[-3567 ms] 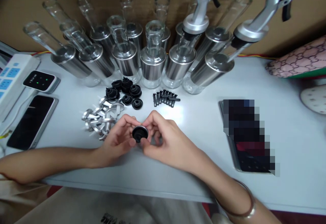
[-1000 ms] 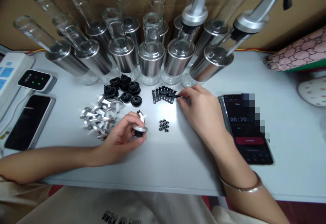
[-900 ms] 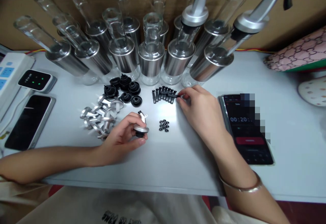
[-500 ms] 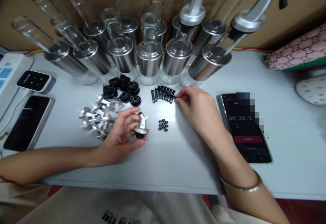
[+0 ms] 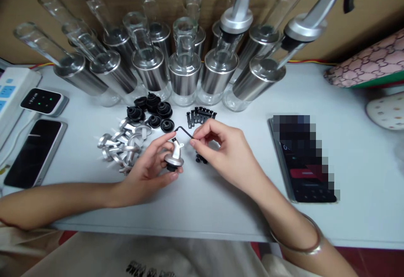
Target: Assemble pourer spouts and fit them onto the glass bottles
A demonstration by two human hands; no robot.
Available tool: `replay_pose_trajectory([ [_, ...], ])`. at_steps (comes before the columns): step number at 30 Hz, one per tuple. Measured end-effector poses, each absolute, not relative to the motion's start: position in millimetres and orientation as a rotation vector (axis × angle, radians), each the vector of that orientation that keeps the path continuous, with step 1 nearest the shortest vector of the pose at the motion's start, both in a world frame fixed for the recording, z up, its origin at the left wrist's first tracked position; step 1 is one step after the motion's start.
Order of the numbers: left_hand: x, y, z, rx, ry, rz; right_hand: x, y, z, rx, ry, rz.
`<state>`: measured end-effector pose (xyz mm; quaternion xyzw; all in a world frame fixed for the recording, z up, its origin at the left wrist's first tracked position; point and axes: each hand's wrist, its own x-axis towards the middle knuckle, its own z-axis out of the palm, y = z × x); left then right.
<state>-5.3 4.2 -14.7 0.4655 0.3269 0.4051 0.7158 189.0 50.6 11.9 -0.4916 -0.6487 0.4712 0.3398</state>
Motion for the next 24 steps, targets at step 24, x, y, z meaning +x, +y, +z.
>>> replay_pose_trajectory([
  [24, -4.7, 2.7, -20.9, 0.992, 0.666, 0.94, 189.6, 45.9, 18.5, -1.207, -1.923, 1.149],
])
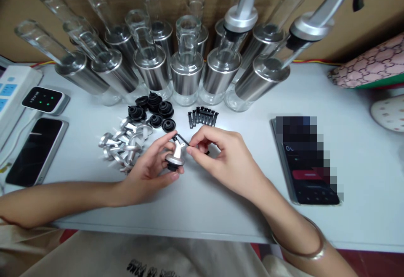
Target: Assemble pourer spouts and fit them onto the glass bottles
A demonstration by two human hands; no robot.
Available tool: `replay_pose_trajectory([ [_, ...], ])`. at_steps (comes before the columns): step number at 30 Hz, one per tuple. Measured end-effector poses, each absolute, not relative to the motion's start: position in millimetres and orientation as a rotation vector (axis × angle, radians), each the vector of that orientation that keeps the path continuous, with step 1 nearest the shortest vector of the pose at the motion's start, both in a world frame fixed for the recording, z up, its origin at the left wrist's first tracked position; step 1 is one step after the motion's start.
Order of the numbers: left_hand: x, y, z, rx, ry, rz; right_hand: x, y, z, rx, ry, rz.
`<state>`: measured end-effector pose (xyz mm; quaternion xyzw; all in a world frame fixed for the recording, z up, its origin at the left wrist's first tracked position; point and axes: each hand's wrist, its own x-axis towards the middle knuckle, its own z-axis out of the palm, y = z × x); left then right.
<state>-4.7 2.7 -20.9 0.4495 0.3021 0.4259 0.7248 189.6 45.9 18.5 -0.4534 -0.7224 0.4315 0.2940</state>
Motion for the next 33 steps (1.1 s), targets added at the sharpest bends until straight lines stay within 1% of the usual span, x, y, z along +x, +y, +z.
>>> replay_pose_trajectory([
  [17, -8.7, 3.9, -20.1, 1.056, 0.733, 0.907, 185.0, 44.8, 25.8, -1.253, -2.034, 1.277],
  [23, -11.3, 5.0, -23.4, 1.114, 0.72, 0.919, 182.3, 44.8, 29.2, -1.239, -2.096, 1.239],
  [28, -12.4, 4.9, -24.0, 1.156, 0.718, 0.9, 183.0, 46.2, 27.7, -1.22, -2.056, 1.293],
  [33, -13.8, 5.9, -21.1, 1.174, 0.684, 0.888, 186.2, 48.0, 24.1, -1.221, -2.052, 1.28],
])
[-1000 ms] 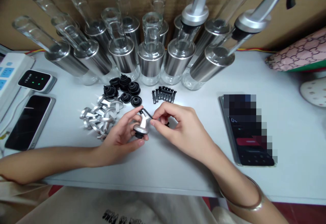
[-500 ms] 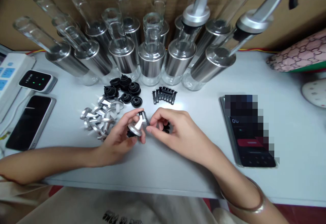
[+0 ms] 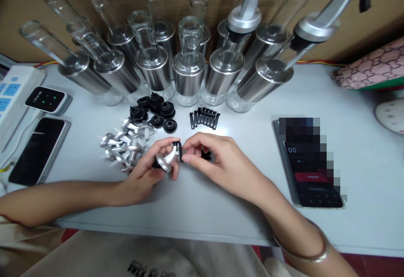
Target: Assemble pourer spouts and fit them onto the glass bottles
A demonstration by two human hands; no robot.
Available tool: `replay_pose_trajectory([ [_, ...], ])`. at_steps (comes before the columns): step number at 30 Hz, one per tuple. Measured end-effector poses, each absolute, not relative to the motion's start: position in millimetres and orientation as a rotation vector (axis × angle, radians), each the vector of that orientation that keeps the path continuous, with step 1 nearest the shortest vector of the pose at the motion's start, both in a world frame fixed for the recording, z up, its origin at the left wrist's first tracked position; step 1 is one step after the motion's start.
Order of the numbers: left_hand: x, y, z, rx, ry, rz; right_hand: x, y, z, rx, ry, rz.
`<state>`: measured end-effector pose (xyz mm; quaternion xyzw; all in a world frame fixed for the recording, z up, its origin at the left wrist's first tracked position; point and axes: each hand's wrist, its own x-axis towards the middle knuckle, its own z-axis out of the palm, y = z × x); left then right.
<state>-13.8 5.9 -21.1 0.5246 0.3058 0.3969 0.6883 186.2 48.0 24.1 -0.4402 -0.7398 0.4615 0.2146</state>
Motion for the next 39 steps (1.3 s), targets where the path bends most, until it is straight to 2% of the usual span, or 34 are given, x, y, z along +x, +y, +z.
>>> replay_pose_trajectory([
  [9, -14.3, 6.6, -12.9, 1.211, 0.719, 0.822, 191.9, 51.7, 26.8, -1.131, -2.096, 1.3],
  [20, -14.6, 6.6, -15.3, 1.174, 0.693, 0.836, 187.5, 48.4, 26.1, -1.129, -2.166, 1.125],
  [30, -15.2, 5.0, -17.7, 1.198, 0.703, 0.808, 189.4, 51.3, 25.5, -1.142, -2.095, 1.254],
  [35, -13.6, 2.1, -18.1, 1.283, 0.602, 0.807, 187.2, 50.6, 23.0, -1.016, -2.229, 1.273],
  [39, -13.4, 2.1, -18.7, 1.251, 0.563, 0.811, 187.0, 50.2, 21.3, -0.955, -2.263, 1.187],
])
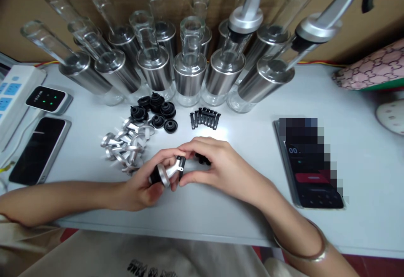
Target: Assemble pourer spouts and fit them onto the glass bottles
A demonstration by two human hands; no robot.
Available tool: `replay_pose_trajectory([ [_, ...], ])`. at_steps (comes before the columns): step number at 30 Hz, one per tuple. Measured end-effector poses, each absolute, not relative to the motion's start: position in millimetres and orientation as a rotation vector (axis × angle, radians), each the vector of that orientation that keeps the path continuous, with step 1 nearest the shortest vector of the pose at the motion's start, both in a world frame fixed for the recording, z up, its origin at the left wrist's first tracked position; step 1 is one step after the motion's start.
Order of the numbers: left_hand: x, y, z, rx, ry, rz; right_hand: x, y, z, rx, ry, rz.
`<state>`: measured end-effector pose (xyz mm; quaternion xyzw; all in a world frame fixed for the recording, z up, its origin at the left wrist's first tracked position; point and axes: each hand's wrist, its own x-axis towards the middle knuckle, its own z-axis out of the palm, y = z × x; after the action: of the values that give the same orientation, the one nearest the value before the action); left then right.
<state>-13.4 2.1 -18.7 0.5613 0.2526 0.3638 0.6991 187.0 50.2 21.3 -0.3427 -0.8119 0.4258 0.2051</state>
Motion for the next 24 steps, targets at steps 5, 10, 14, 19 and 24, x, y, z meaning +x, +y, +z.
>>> replay_pose_trajectory([
  [5, -12.8, 2.4, -16.5, 1.266, 0.553, 0.832, 186.7, 50.5, 21.2, -0.889, -2.291, 1.084],
  [10, -12.7, 1.7, -13.4, 1.237, 0.555, 0.809, 185.4, 49.4, 19.0, -0.848, -2.294, 1.004],
  [14, -13.2, 1.2, -15.6, 1.255, 0.533, 0.808, 185.2, 48.4, 17.8, -0.836, -2.299, 0.954],
  [19, -12.3, -0.4, -21.7, 1.309, 0.462, 0.839, 184.4, 46.8, 19.9, -0.852, -2.299, 0.92],
  [24, -12.6, -2.9, -25.9, 1.353, 0.445, 0.806, 182.9, 44.7, 21.5, -0.882, -2.311, 0.879],
])
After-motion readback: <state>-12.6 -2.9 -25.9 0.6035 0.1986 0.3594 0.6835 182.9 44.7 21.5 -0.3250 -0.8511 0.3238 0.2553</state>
